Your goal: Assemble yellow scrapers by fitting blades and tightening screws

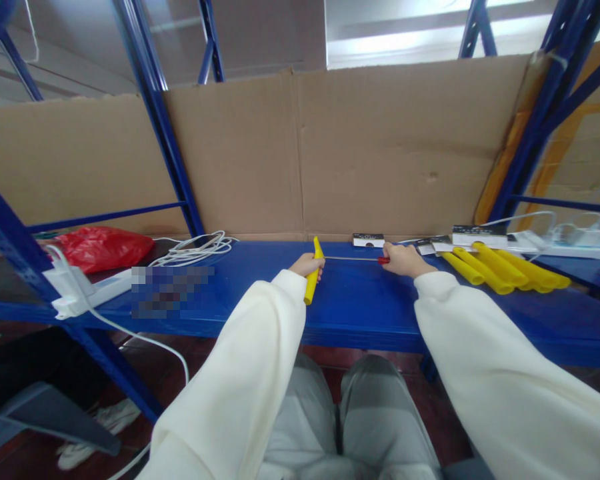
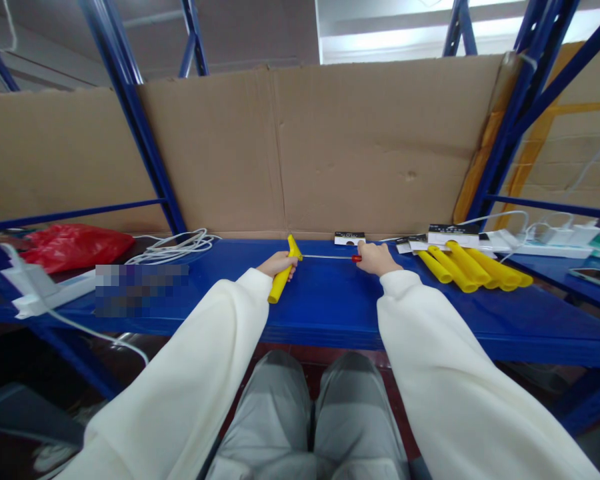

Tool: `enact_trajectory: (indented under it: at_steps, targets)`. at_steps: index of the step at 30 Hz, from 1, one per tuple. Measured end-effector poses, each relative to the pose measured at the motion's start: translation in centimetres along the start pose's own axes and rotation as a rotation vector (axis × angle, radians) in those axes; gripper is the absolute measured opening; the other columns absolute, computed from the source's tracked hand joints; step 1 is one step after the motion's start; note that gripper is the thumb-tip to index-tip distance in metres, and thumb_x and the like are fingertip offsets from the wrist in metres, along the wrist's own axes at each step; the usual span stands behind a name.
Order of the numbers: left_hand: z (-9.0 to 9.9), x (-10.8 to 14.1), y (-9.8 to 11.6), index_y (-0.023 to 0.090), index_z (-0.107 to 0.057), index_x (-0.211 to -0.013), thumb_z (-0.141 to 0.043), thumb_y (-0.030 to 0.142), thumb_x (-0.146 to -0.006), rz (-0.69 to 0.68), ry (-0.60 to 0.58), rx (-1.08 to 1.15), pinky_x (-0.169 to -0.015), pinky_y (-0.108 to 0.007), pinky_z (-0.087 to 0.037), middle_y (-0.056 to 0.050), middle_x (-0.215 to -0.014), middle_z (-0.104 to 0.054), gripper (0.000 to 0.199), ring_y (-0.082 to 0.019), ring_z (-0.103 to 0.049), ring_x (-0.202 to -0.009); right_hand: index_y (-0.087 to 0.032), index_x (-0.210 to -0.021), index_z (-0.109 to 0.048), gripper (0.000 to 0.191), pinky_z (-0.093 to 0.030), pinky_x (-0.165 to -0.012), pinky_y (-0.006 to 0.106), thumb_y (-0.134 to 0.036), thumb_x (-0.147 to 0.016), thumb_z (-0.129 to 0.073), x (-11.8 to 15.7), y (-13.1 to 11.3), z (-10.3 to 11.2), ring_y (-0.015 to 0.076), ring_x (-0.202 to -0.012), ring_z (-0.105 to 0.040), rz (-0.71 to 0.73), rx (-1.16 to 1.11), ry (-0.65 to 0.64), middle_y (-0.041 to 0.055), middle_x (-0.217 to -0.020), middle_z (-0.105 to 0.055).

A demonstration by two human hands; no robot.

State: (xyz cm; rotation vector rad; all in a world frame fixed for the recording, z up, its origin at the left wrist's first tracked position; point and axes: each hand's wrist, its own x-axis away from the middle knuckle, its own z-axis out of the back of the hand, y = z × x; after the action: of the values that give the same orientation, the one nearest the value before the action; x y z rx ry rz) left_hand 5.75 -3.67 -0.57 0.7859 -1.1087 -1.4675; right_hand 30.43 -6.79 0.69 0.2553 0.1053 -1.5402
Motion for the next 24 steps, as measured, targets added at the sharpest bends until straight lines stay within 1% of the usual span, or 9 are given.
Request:
enact_trajectory:
  at_steps: [3,6,8,10,13,15,18,20,24]
  targets:
    - [-0.01,0.1,0.04,0.018,-0.047,-0.073,-0.049,0.002,-0.077,0.0,-0.002,0.001,-0.042,-0.02,-0.04,0.006,-0.045,-0.046,0.017,-0.01,-0.046,-0.038,-0.015,-0.109,-0.058,0.031,-0.035,-0.083,0.038,-0.022,-0.081,-0.048,0.0,0.04,-0.01,0.0309,-0.1,-0.064,-0.006,-0.016,0.018,0.0164,-0.103,-0.071]
    - [-0.02,0.14,0.13,0.017,-0.05,-0.075,-0.05,0.002,-0.077,0.007,0.008,0.001,-0.044,-0.02,-0.042,0.007,-0.045,-0.046,0.015,-0.01,-0.047,-0.039,-0.019,-0.095,-0.062,0.021,-0.035,-0.086,0.041,-0.027,-0.081,-0.049,-0.14,0.22,-0.09,0.031,-0.1,-0.064,0.011,-0.025,-0.003,0.013,-0.101,-0.072]
    - [-0.03,0.12,0.19,0.017,-0.051,-0.077,-0.05,0.002,-0.078,0.014,0.01,-0.003,-0.045,-0.021,-0.043,0.007,-0.046,-0.046,0.014,-0.01,-0.048,-0.039,-0.02,-0.087,-0.062,0.015,-0.036,-0.086,0.041,-0.027,-0.08,-0.051,-0.17,0.31,-0.11,0.0304,-0.099,-0.064,0.023,-0.017,-0.009,0.0111,-0.1,-0.073]
    - [-0.04,0.1,0.24,0.016,-0.052,-0.078,-0.05,0.002,-0.078,0.019,0.006,-0.009,-0.045,-0.022,-0.043,0.007,-0.045,-0.045,0.014,-0.011,-0.048,-0.039,-0.02,-0.089,-0.062,0.015,-0.037,-0.083,0.039,-0.025,-0.079,-0.052,-0.11,0.32,-0.08,0.0295,-0.097,-0.064,0.023,-0.013,-0.001,0.0117,-0.1,-0.072]
    - [-0.08,0.14,0.3,0.016,-0.052,-0.078,-0.049,0.002,-0.077,0.021,0.003,-0.018,-0.044,-0.021,-0.042,0.006,-0.044,-0.045,0.014,-0.011,-0.047,-0.039,-0.017,-0.102,-0.061,0.025,-0.039,-0.076,0.035,-0.023,-0.081,-0.05,-0.01,0.26,-0.02,0.0292,-0.095,-0.065,-0.004,-0.015,0.014,0.0159,-0.101,-0.072]
    - [-0.11,0.19,0.31,0.016,-0.052,-0.077,-0.049,0.002,-0.077,0.019,0.005,-0.022,-0.044,-0.021,-0.042,0.006,-0.044,-0.045,0.014,-0.011,-0.047,-0.039,-0.016,-0.106,-0.06,0.028,-0.039,-0.077,0.035,-0.023,-0.081,-0.05,-0.02,0.25,-0.02,0.0292,-0.096,-0.065,-0.013,-0.017,0.022,0.0161,-0.101,-0.072]
    - [-0.11,0.21,0.29,0.017,-0.051,-0.076,-0.049,0.002,-0.077,0.009,0.007,-0.021,-0.043,-0.02,-0.042,0.006,-0.044,-0.045,0.015,-0.01,-0.046,-0.039,-0.018,-0.101,-0.062,0.024,-0.038,-0.084,0.038,-0.027,-0.082,-0.05,-0.15,0.31,-0.04,0.0295,-0.1,-0.065,-0.009,-0.031,0.004,0.0127,-0.102,-0.072]
    - [-0.08,0.17,0.28,0.017,-0.05,-0.074,-0.049,0.003,-0.078,0.003,0.007,-0.03,-0.043,-0.02,-0.04,0.007,-0.044,-0.044,0.015,-0.01,-0.045,-0.038,-0.02,-0.095,-0.064,0.021,-0.039,-0.086,0.04,-0.028,-0.081,-0.05,-0.2,0.39,-0.03,0.0294,-0.1,-0.065,-0.011,-0.035,-0.009,0.0111,-0.101,-0.072]
    - [-0.02,0.08,0.34,0.018,-0.048,-0.071,-0.048,0.003,-0.08,-0.011,0.016,-0.066,-0.041,-0.02,-0.037,0.006,-0.043,-0.044,0.017,-0.01,-0.043,-0.036,-0.02,-0.097,-0.063,0.022,-0.041,-0.077,0.035,-0.027,-0.078,-0.054,-0.15,0.5,-0.03,0.0275,-0.093,-0.066,-0.009,-0.016,0.001,0.012,-0.099,-0.072]
